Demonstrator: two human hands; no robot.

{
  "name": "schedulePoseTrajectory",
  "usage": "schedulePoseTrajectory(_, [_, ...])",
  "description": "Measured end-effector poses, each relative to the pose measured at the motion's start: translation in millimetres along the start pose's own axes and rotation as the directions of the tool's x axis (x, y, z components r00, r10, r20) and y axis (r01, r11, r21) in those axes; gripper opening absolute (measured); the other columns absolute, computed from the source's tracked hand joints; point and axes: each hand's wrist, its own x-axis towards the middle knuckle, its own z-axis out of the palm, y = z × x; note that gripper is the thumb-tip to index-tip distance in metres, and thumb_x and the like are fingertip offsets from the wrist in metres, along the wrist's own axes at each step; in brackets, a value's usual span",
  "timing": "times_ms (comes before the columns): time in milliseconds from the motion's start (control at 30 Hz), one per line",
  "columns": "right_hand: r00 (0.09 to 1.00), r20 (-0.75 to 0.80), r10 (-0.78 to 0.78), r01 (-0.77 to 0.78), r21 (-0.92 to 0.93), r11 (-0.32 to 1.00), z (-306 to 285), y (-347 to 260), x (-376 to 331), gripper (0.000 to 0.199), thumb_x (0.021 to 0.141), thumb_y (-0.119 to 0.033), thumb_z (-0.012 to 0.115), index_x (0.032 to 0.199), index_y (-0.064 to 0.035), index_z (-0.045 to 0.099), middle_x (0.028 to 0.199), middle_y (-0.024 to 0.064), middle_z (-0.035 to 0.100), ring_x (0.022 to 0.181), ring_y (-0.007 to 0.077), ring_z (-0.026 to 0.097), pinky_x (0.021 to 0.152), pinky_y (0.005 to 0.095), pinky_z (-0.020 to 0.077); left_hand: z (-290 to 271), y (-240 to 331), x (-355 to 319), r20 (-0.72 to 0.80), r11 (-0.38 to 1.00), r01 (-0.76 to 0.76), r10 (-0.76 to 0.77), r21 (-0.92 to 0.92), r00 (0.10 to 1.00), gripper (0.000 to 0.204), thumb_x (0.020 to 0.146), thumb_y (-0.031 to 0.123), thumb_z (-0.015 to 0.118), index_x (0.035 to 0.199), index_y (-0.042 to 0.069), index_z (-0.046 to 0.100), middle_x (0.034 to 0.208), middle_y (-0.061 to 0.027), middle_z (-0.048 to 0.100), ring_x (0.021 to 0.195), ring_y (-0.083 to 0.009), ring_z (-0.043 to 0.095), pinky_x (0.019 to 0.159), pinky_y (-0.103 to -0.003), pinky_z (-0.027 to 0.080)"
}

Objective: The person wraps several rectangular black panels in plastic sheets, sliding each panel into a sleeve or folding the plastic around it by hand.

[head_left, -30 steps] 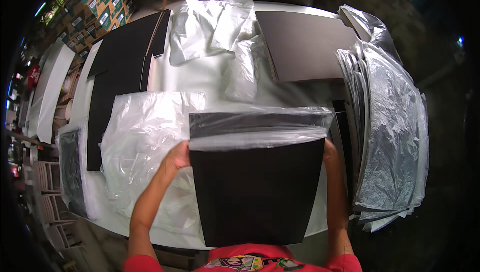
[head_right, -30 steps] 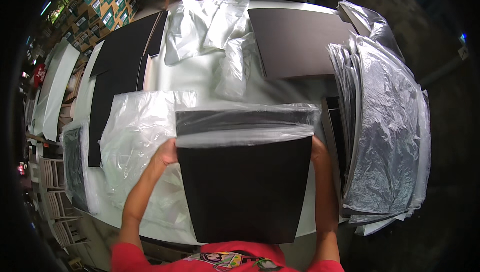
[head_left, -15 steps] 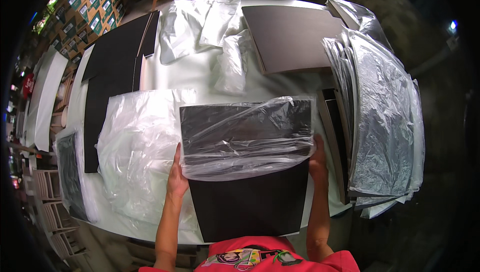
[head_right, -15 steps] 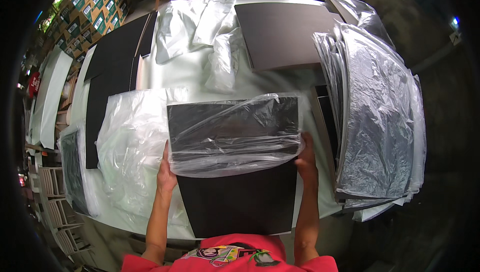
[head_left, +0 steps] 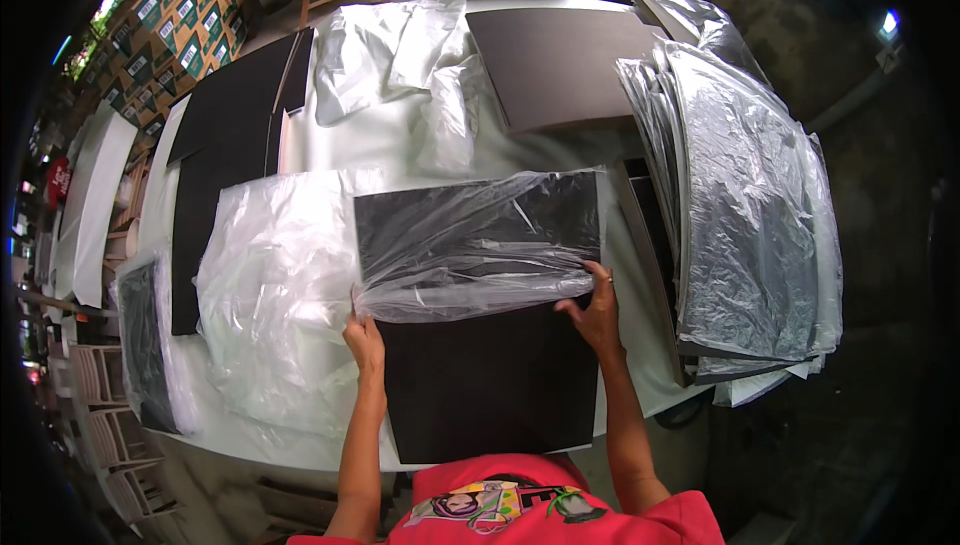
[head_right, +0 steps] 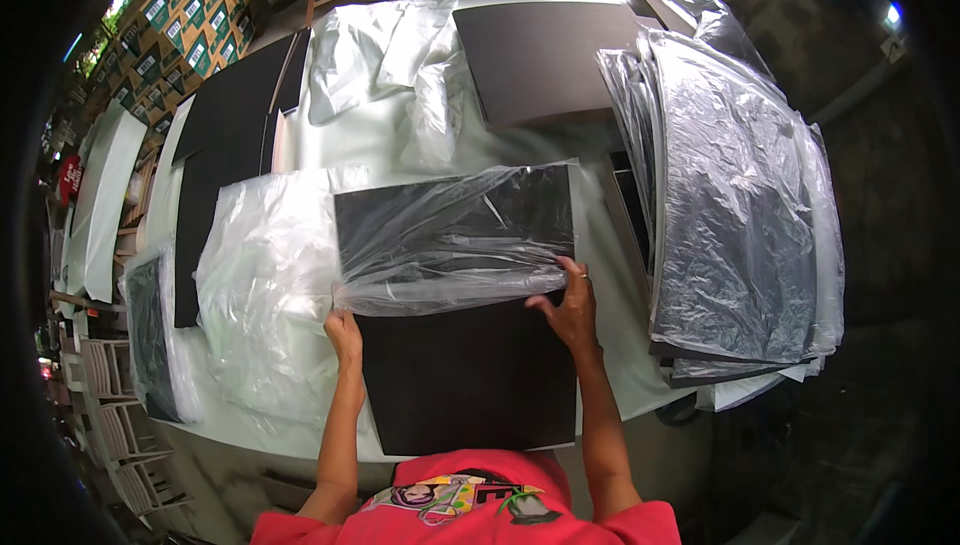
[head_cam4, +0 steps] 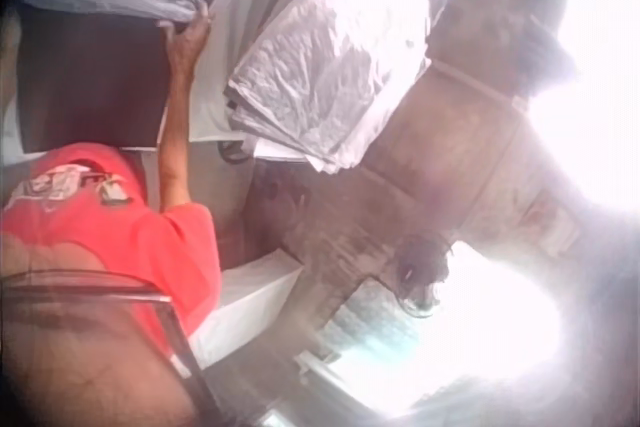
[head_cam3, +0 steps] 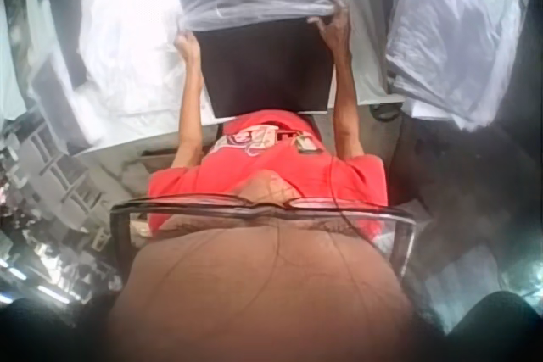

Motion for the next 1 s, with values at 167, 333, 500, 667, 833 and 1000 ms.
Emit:
schedulePoseTrajectory(167, [0.993, -0.098, 0.066, -0.081, -0.147, 0.986, -0.1, 17.5, -9.3, 0.041, 0.078, -0.011, 0.066, 0.112, -0.0062, 0.044, 0.082, 0.0178, 0.06, 0.067, 0.0363, 0.06, 0.055, 0.0412, 0.0451, -20.7, 30.5, -13.3, -0.041, 0.889, -0.442, 0.449, 0.12, 0.893, 0.062, 0.079, -0.009, 0.048, 0.137, 0.012, 0.037, 0.094, -0.0153, 0.065, 0.065, -0.0305, 0.059, 0.059, -0.032, 0.049])
schedulePoseTrajectory(333, [0.95, -0.237, 0.204, -0.24, -0.136, 0.961, -6.8, 11.1, -6.4, 0.023, 0.085, -0.007, 0.054, 0.106, -0.006, 0.045, 0.069, 0.0207, 0.059, 0.063, 0.0406, 0.059, 0.052, 0.0444, 0.044, -39.8, 32.6, -19.4, 0.073, 0.82, -0.444, 0.449, 0.362, 0.89, 0.07, 0.077, -0.011, 0.048, 0.14, 0.013, 0.029, 0.123, -0.0163, 0.054, 0.099, -0.032, 0.06, 0.07, -0.036, 0.052])
schedulePoseTrajectory(500, [0.943, -0.256, 0.21, -0.228, -0.042, 0.973, -21.4, 19.0, -49.1, 0.017, 0.093, -0.011, 0.045, 0.108, -0.0045, 0.046, 0.072, 0.0214, 0.06, 0.067, 0.0415, 0.06, 0.054, 0.0454, 0.0442, -32.6, 64.1, -63.9, 0.12, 0.694, -0.689, 0.681, 0.208, 0.722, 0.071, 0.077, 0.0, 0.055, 0.141, 0.013, 0.027, 0.143, -0.0182, 0.03, 0.131, -0.0382, 0.029, 0.104, -0.049, 0.031])
schedulePoseTrajectory(667, [0.929, -0.224, 0.294, -0.239, 0.24, 0.941, -44.6, -21.6, -57.3, 0.019, 0.097, -0.018, 0.039, 0.107, -0.0046, 0.049, 0.073, 0.0198, 0.06, 0.068, 0.0392, 0.061, 0.056, 0.0416, 0.0446, 34.9, 105.8, -93.8, 0.439, 0.577, -0.797, 0.679, 0.176, 0.589, 0.078, 0.073, 0.004, 0.061, 0.142, 0.008, 0.025, 0.149, -0.0113, 0.018, 0.138, -0.0363, 0.011, 0.109, -0.054, 0.011])
schedulePoseTrajectory(833, [0.901, -0.087, 0.424, -0.416, 0.095, 0.904, -71.0, -12.6, -83.8, 0.021, 0.092, -0.009, 0.042, 0.109, 0.0002, 0.049, 0.082, 0.0201, 0.06, 0.071, 0.0353, 0.06, 0.065, 0.0422, 0.047, 51.6, 69.8, -19.3, 0.046, 0.741, -0.572, 0.597, 0.351, 0.801, 0.073, 0.073, -0.003, 0.053, 0.14, 0.006, 0.027, 0.142, -0.0166, 0.032, 0.129, -0.0373, 0.033, 0.104, -0.052, 0.027])
schedulePoseTrajectory(1000, [0.963, -0.05, 0.266, -0.266, -0.36, 0.894, -80.1, 58.7, -167.5, 0.035, 0.079, 0.001, 0.048, 0.114, -0.0001, 0.048, 0.093, 0.0229, 0.062, 0.073, 0.0404, 0.062, 0.061, 0.0477, 0.0492, -8.9, 33.8, -63.4, 0.105, 0.673, -0.672, 0.678, 0.308, 0.727, 0.064, 0.075, -0.007, 0.048, 0.137, 0.002, 0.033, 0.132, -0.0178, 0.046, 0.119, -0.0332, 0.047, 0.097, -0.044, 0.04])
